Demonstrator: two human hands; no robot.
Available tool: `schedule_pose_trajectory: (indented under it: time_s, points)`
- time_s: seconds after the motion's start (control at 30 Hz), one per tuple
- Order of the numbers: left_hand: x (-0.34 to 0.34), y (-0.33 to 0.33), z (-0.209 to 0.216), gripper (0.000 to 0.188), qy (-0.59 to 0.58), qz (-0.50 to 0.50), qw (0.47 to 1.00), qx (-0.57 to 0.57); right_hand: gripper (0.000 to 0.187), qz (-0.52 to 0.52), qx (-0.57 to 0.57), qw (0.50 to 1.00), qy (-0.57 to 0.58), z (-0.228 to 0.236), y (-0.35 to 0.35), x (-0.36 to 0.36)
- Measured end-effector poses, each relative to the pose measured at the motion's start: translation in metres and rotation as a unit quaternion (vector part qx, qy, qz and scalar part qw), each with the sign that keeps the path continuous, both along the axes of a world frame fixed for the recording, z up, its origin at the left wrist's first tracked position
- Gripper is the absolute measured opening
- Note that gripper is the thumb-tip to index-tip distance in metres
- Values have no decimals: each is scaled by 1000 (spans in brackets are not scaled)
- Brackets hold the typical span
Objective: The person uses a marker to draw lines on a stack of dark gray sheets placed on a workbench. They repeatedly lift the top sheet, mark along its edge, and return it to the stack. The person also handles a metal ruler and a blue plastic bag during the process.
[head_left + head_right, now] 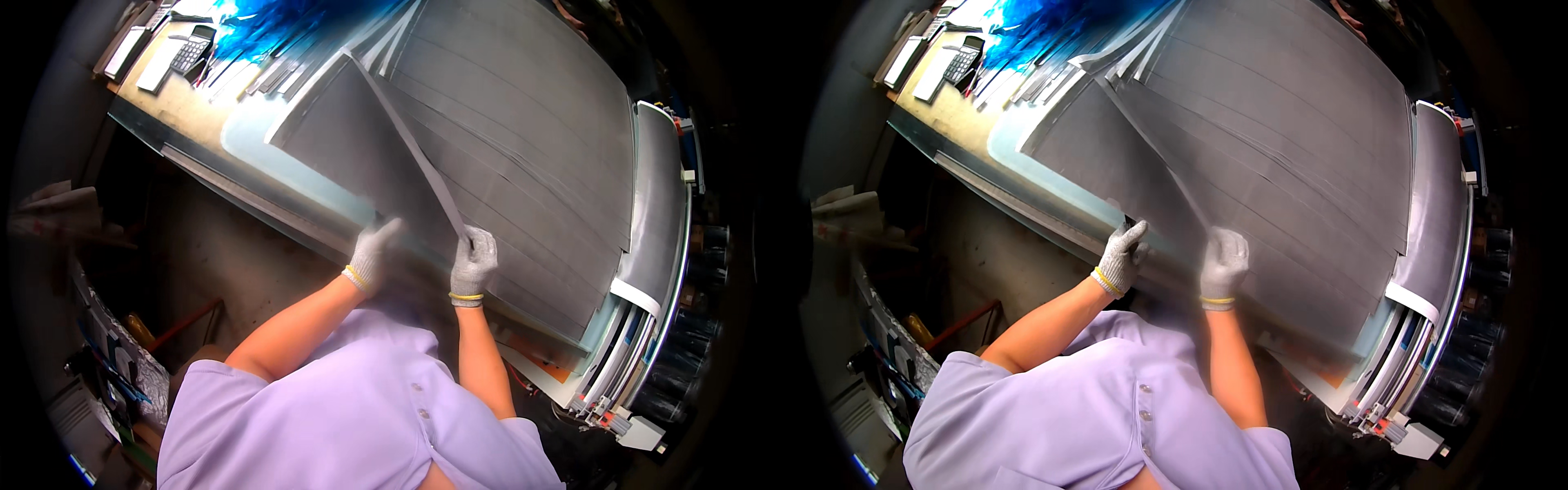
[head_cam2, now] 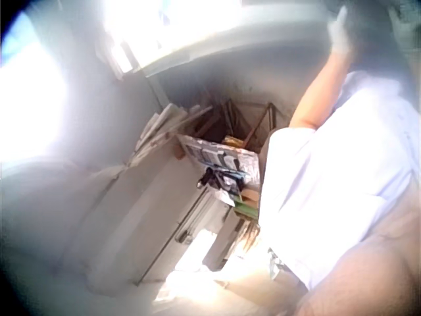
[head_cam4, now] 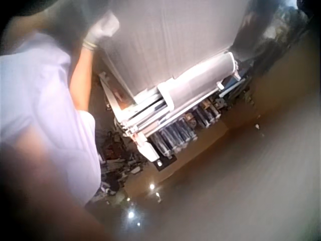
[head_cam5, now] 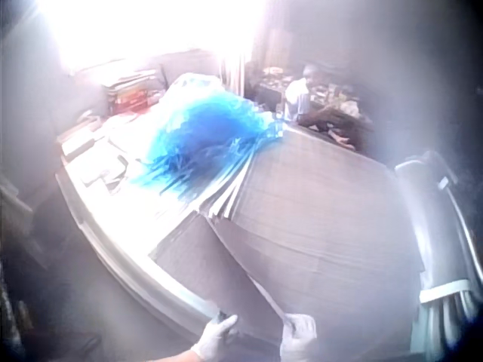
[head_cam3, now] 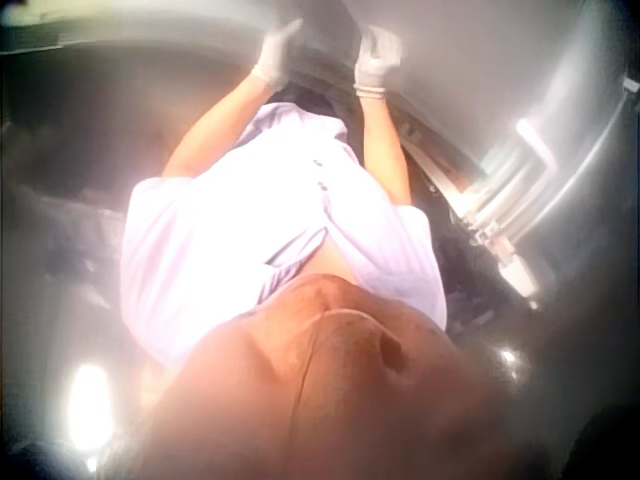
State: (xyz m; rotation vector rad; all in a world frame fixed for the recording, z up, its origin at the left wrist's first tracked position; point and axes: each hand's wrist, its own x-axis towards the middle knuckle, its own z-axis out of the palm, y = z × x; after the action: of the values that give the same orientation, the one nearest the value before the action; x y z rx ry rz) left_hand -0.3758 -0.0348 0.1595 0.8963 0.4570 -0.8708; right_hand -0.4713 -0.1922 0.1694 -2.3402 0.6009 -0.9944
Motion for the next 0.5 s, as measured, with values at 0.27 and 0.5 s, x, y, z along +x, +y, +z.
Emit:
schedule_pose_trajectory:
  time_s: [0.27,0.5]
  points:
    - [-6,-26,-37,21,-70,-117,968,213,53,-71,-159,946,275,-51,-33,-102]
    - [14,3,-76,30,20,-86,982,166,50,24,-256,908,330,-62,-80,-107]
